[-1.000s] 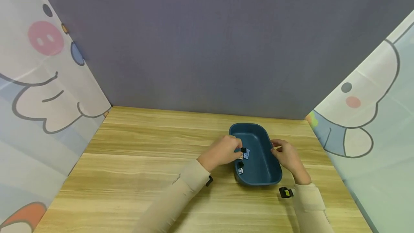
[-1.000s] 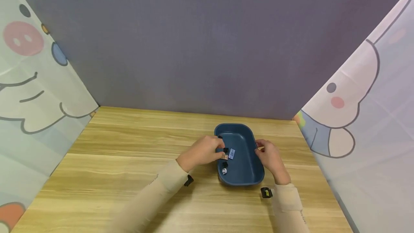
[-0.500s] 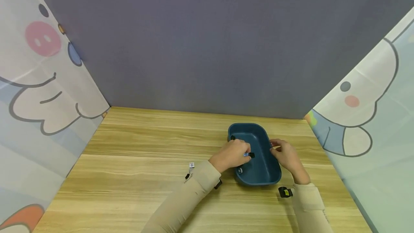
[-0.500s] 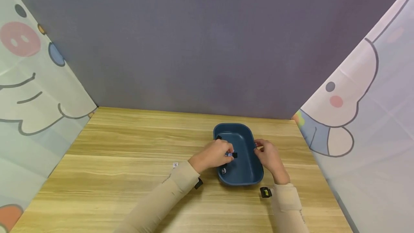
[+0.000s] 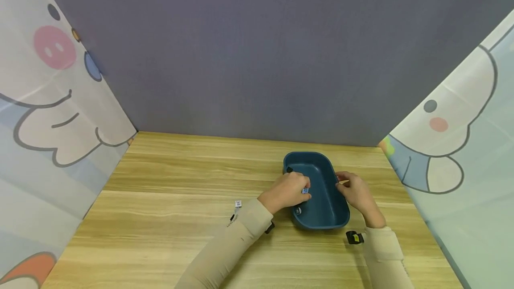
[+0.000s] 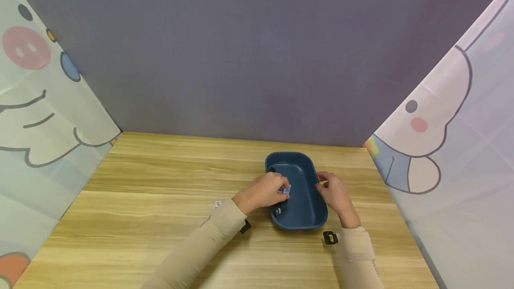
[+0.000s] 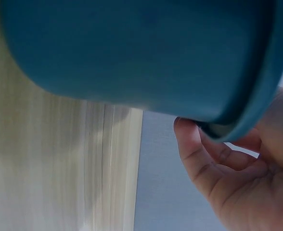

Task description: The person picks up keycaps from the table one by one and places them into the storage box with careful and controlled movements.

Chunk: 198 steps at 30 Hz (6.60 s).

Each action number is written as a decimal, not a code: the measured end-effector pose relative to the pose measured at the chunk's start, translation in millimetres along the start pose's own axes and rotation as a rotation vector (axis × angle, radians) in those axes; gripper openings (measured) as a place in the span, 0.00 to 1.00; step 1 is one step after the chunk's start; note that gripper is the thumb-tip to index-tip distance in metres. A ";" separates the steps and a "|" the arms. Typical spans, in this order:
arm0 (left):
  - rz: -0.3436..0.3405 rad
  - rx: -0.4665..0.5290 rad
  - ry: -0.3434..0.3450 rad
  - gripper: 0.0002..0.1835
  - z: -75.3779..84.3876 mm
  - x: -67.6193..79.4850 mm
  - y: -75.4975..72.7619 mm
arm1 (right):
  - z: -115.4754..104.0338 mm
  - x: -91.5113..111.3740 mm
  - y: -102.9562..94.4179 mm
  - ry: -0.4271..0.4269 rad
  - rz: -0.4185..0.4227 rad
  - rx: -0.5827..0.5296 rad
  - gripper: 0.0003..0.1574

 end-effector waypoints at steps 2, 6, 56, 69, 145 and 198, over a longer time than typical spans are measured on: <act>0.002 0.010 -0.001 0.15 -0.7 2.0 -2.2 | -0.4 0.0 -0.4 -0.002 0.000 0.002 0.22; -0.002 0.043 -0.013 0.15 -4.8 10.3 -7.3 | -0.7 0.2 -0.6 -0.005 0.003 0.009 0.22; 0.118 0.066 -0.311 0.04 -130.8 169.8 4.3 | 1.8 4.3 -1.6 -0.013 0.014 -0.003 0.22; 0.139 0.032 -0.292 0.02 -126.4 165.5 7.4 | -0.3 3.5 -1.6 -0.023 0.013 -0.007 0.22; 0.074 0.006 0.102 0.11 19.8 19.7 -7.8 | 3.4 0.9 -1.2 -0.023 0.044 -0.015 0.21; 0.107 0.065 -0.152 0.18 -62.5 113.7 -36.6 | 3.2 4.5 -2.2 -0.019 0.016 -0.001 0.23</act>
Point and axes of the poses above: each hand's wrist, its own x-axis away from the middle knuckle, its own y-axis out of the palm, z = x × y, the point moved 9 cm from there along -x, towards the middle knuckle, and after that the axes turned 9 degrees about -x, right-handed, at the moved point
